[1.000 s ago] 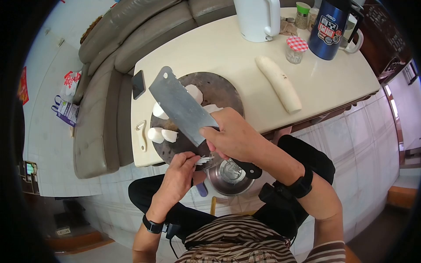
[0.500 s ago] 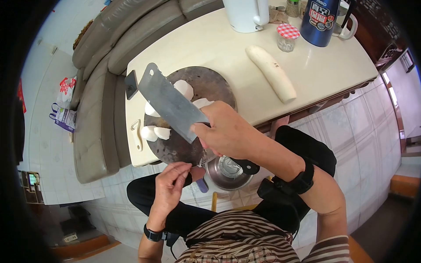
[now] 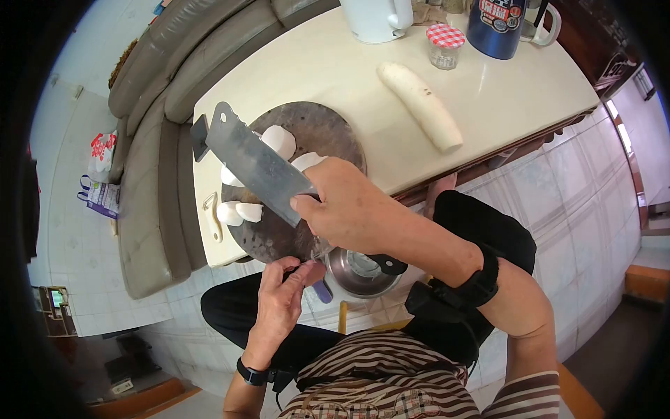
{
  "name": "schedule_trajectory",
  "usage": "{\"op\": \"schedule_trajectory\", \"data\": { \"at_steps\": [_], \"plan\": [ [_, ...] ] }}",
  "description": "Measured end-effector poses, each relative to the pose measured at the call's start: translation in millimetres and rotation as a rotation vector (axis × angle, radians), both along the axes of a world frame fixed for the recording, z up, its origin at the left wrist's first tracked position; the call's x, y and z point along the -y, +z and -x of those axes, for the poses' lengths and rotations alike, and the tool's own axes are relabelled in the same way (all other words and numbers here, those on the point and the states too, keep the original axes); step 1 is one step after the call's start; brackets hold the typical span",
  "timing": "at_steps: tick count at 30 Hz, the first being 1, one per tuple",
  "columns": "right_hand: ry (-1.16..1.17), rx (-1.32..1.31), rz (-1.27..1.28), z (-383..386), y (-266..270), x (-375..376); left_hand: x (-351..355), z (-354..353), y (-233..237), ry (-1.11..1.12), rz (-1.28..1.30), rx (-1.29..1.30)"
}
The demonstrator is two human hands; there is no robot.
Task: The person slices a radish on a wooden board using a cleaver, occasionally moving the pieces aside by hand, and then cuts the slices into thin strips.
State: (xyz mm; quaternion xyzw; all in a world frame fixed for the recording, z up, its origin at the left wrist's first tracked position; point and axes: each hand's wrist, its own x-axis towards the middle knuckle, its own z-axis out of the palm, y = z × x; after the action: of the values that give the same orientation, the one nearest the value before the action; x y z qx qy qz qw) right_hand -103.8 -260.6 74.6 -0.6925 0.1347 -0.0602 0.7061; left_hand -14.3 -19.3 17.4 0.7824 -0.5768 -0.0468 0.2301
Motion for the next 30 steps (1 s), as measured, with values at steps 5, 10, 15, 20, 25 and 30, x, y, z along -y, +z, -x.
{"op": "schedule_trajectory", "data": {
  "at_steps": [5, 10, 15, 20, 25, 30],
  "plan": [
    [-0.009, 0.030, 0.076, 2.0, 4.1, -1.0, -3.7, 5.0, 4.9, -0.043, -0.118, -0.022],
    [-0.044, 0.036, 0.082, 2.5, 4.9, -1.6, 11.0, 5.5, 3.0, 0.068, -0.067, 0.036],
    [-0.045, 0.020, 0.090, 5.0, 6.0, -0.3, 8.4, 5.3, 3.9, 0.034, -0.055, 0.015],
    [-0.051, 0.018, 0.098, 7.8, 8.6, -0.4, -0.7, 6.0, 3.5, -0.062, -0.081, -0.007],
    [-0.056, 0.040, 0.113, 9.3, 8.9, 0.9, 10.4, 6.7, 12.2, 0.062, -0.030, 0.010],
    [-0.070, 0.036, 0.107, 10.1, 8.6, 3.3, 9.9, 1.2, 7.8, -0.073, -0.181, 0.181]
  ]
}}
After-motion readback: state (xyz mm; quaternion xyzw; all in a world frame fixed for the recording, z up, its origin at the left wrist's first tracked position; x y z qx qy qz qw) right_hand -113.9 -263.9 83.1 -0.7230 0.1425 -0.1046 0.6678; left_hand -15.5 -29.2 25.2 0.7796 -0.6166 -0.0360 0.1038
